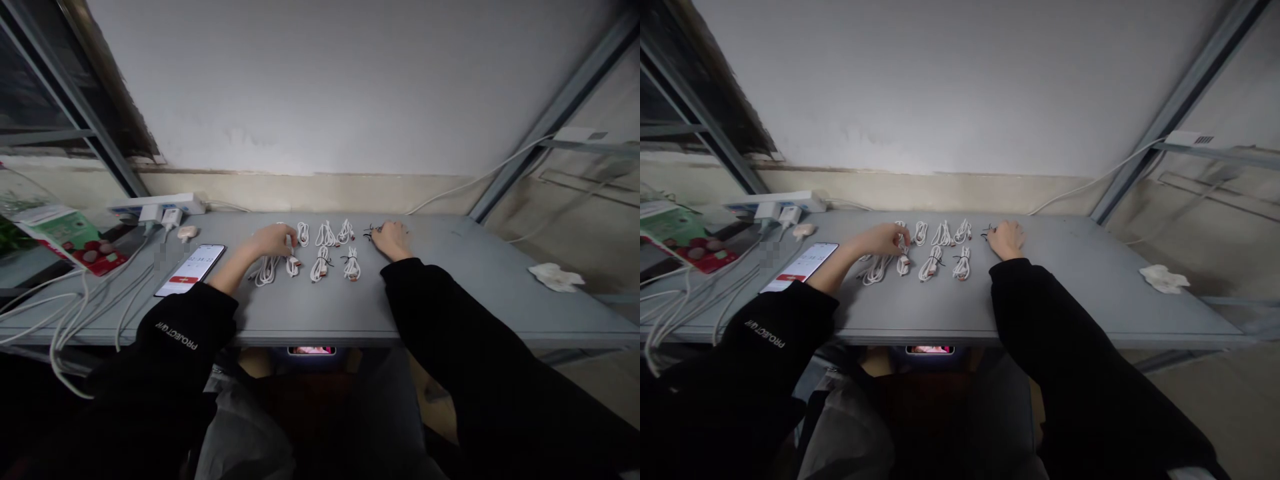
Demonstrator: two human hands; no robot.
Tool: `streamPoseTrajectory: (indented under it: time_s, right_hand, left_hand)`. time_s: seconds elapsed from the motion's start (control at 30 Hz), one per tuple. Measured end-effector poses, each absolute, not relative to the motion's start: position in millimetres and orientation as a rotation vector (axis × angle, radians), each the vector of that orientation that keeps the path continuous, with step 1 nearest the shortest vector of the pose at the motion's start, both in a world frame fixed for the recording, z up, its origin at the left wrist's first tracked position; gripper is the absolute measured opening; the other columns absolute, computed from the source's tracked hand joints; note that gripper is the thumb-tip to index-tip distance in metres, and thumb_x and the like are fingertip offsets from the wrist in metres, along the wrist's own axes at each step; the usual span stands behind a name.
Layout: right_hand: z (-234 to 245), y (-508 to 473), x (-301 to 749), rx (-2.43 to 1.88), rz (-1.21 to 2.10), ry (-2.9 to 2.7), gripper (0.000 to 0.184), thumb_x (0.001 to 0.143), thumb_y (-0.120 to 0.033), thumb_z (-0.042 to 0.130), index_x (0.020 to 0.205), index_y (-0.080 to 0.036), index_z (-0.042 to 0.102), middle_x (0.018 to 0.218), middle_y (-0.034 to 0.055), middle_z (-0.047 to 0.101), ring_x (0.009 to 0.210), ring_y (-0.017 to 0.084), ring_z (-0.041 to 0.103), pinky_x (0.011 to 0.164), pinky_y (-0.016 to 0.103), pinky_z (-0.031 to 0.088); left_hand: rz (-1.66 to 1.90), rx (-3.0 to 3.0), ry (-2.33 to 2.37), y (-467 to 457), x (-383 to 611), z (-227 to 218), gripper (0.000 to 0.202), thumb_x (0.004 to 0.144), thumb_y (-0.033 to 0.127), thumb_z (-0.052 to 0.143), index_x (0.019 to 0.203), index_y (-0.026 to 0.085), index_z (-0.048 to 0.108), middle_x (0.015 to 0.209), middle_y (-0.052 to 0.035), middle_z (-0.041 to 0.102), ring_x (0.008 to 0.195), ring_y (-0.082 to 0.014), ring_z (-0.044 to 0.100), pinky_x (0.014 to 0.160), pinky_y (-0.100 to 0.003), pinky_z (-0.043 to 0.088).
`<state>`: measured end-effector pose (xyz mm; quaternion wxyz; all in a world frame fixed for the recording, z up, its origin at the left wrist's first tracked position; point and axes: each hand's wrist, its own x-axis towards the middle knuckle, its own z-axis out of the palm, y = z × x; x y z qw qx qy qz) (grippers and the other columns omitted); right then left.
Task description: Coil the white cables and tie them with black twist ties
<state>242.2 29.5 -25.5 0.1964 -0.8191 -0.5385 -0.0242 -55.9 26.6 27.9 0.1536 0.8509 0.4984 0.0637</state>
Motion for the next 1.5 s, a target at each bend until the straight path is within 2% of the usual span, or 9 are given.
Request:
streamPoseTrajectory:
  time_s: [0.27,0.47,0.63,0.8,0.97,1.1,1.2,1.33,1.5]
  right_hand:
    - [-30,33,247,-2.246,-0.059,-1.525,0.036,0.089,-0.031,0.05,0.107,-0.005,0.067,0.117,0.0257,0.059,0.113,0.035,0.054,0.094,0.048,0.039]
    - [-30,34,247,-2.254,-0.075,-1.517,0.036,0.088,-0.03,0.05,0.107,-0.006,0.067,0.115,0.0235,0.061,0.111,0.034,0.054,0.092,0.046,0.039]
    - [-31,36,247,-2.267,-0.068,-1.499,0.035,0.088,-0.03,0.05,0.107,-0.006,0.067,0.117,0.0233,0.06,0.111,0.033,0.054,0.093,0.046,0.039]
    - [-32,38,247,-2.259,-0.066,-1.475,0.032,0.088,-0.031,0.051,0.105,-0.009,0.067,0.118,0.0219,0.06,0.112,0.033,0.053,0.094,0.047,0.037]
    - [-30,37,245,-2.264,-0.051,-1.47,0.03,0.089,-0.03,0.051,0.104,-0.008,0.067,0.116,0.0217,0.059,0.115,0.033,0.053,0.096,0.046,0.037]
    - [-28,34,244,-2.266,-0.046,-1.48,0.032,0.09,-0.03,0.05,0.106,-0.008,0.066,0.118,0.0224,0.059,0.116,0.033,0.053,0.095,0.046,0.037]
    - [-26,32,243,-2.266,-0.036,-1.494,0.033,0.09,-0.03,0.049,0.107,-0.007,0.066,0.121,0.0231,0.058,0.118,0.034,0.051,0.097,0.045,0.037]
    - [-27,33,243,-2.273,-0.046,-1.49,0.033,0.089,-0.029,0.05,0.106,-0.006,0.066,0.12,0.0229,0.059,0.118,0.034,0.051,0.096,0.045,0.036]
    - [-33,40,246,-2.21,-0.107,-1.478,0.03,0.087,-0.028,0.052,0.101,-0.007,0.067,0.112,0.0227,0.06,0.111,0.033,0.053,0.092,0.046,0.036]
  left_hand:
    - [0.025,2.496,1.46,17,-49,27,0.026,0.063,0.019,0.066,0.087,0.023,0.074,0.069,-0.003,0.059,0.066,-0.0191,0.054,0.062,-0.028,0.032]
    - [0.076,2.503,1.329,21,-49,20,0.025,0.058,0.008,0.06,0.076,0.022,0.071,0.068,-0.0018,0.057,0.062,-0.0158,0.049,0.06,-0.027,0.029]
    - [0.166,2.486,1.146,21,-51,24,0.02,0.055,0.008,0.061,0.069,0.02,0.069,0.067,-0.0009,0.054,0.064,-0.0155,0.046,0.063,-0.028,0.029]
    - [0.298,2.42,1.051,19,-57,40,0.014,0.057,0.014,0.061,0.068,0.021,0.067,0.073,-0.0008,0.056,0.08,-0.0177,0.05,0.072,-0.027,0.035]
    - [0.438,2.417,1.002,22,-59,41,0.009,0.059,0.018,0.066,0.067,0.02,0.067,0.089,-0.0035,0.059,0.094,-0.0202,0.052,0.084,-0.029,0.037]
    - [0.345,2.44,1.024,24,-55,31,0.013,0.063,0.024,0.065,0.075,0.019,0.067,0.091,-0.004,0.062,0.087,-0.0183,0.054,0.077,-0.028,0.038]
    - [0.321,2.525,1.1,23,-49,23,0.021,0.069,0.036,0.064,0.08,0.018,0.065,0.082,-0.004,0.064,0.081,-0.0179,0.055,0.072,-0.028,0.038]
    - [0.259,2.679,1.323,17,-41,15,0.035,0.068,0.051,0.066,0.077,0.018,0.066,0.07,-0.0044,0.06,0.075,-0.0201,0.053,0.069,-0.031,0.037]
    - [0.133,2.642,1.337,12,-33,11,0.029,0.069,0.048,0.062,0.069,0.02,0.067,0.059,-0.0016,0.055,0.063,-0.0168,0.049,0.065,-0.031,0.035]
